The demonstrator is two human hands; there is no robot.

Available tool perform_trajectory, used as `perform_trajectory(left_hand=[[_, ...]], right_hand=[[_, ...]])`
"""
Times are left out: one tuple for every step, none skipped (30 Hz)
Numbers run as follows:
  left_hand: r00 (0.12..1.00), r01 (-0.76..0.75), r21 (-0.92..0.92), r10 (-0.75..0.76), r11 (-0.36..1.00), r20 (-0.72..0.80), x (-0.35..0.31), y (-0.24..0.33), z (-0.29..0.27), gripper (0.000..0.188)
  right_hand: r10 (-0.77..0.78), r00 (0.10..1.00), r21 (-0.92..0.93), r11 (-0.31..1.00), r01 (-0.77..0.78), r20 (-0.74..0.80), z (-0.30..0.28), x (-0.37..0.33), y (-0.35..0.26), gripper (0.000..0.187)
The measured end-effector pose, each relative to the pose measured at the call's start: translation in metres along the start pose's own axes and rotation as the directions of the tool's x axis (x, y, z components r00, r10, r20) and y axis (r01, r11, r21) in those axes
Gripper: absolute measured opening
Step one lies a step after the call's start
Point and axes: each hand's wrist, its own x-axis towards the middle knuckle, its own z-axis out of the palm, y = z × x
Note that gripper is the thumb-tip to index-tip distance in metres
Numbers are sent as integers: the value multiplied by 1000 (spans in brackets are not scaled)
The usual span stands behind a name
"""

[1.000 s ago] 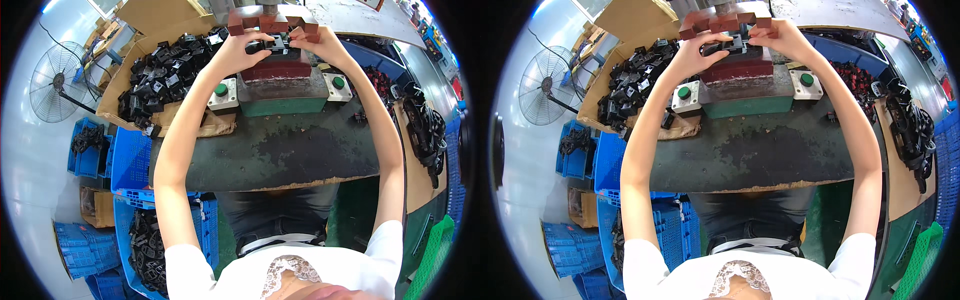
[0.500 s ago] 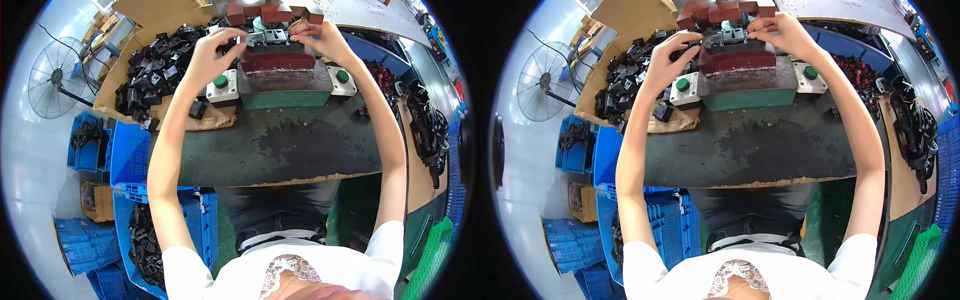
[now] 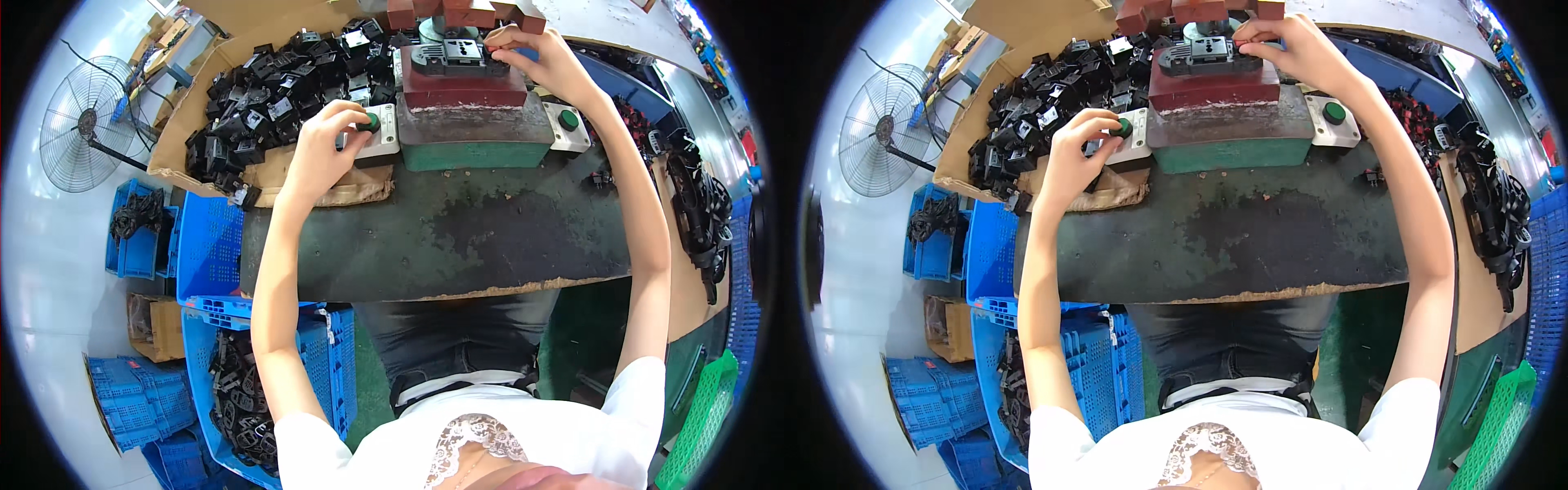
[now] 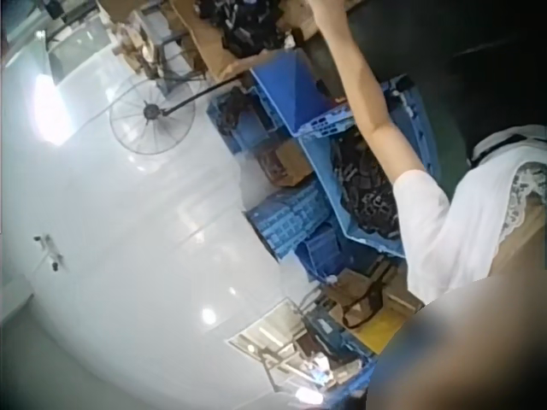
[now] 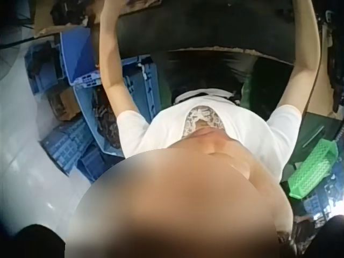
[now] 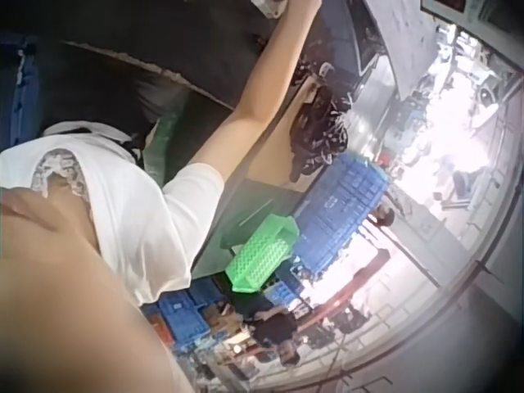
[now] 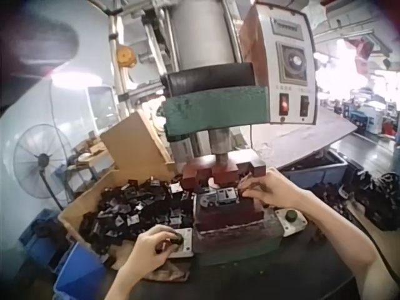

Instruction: Operating a manual press machine to assemble or stamp small plastic components.

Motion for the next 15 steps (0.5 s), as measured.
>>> perform_trajectory(left_hand=[[1000, 2, -3, -2, 1000, -3, -1, 0, 3, 15], [999, -7, -11, 7, 1000, -37, -3, 0, 5, 15], [998, -14, -24, 12, 1000, -65, -3, 1, 7, 15], [997, -16, -18, 15, 1000, -76, -5, 1, 8, 15], [997, -16, -17, 15, 1000, -81, -6, 1, 9, 15], [996, -16, -16, 14, 1000, -85, -7, 2, 9, 15], [996, -13, -18, 12, 1000, -86, -8, 2, 10, 15], [996, -6, -14, 5, 1000, -92, -8, 2, 11, 14], [995, -1, -8, 0, 1000, -98, -8, 3, 11, 14], [995, -2, -9, 2, 1000, -99, -8, 3, 12, 14], [993, -14, 7, 15, 1000, -113, -8, 3, 13, 14], [992, -25, 23, 28, 999, -121, -9, 4, 13, 14], [991, -28, 25, 31, 999, -127, -9, 4, 13, 14], [989, -52, 59, 60, 997, -136, -9, 4, 13, 15], [987, -68, 85, 79, 994, -137, -10, 4, 14, 15]], right_hand=[[15, 1000, 0, 1000, -15, 10, 0, 0, -1, 16], [48, 998, -13, 999, -48, 42, -1, 0, -2, 17], [82, 994, -28, 996, -80, 73, -1, 0, -3, 19], [80, 994, -30, 997, -77, 76, -1, 1, -3, 19], [67, 996, -34, 997, -65, 63, -1, 1, -3, 19], [56, 997, -36, 998, -54, 50, 0, 1, -3, 19], [56, 997, -36, 998, -55, 54, 0, 1, -3, 19], [56, 997, -70, 996, -53, 55, 1, 0, -3, 20], [56, 997, -104, 993, -50, 55, 1, 0, -3, 20], [56, 997, -106, 993, -50, 54, 1, -1, -3, 20], [50, 999, -140, 989, -47, 18, 0, -4, -3, 21], [42, 999, -174, 984, -45, -19, -1, -6, -3, 22], [20, 998, -169, 985, -29, -55, -7, -9, -3, 23], [-4, 995, -171, 985, -13, -98, -14, -13, -2, 25], [51, 991, -113, 992, -65, -127, -22, -24, -5, 23]])
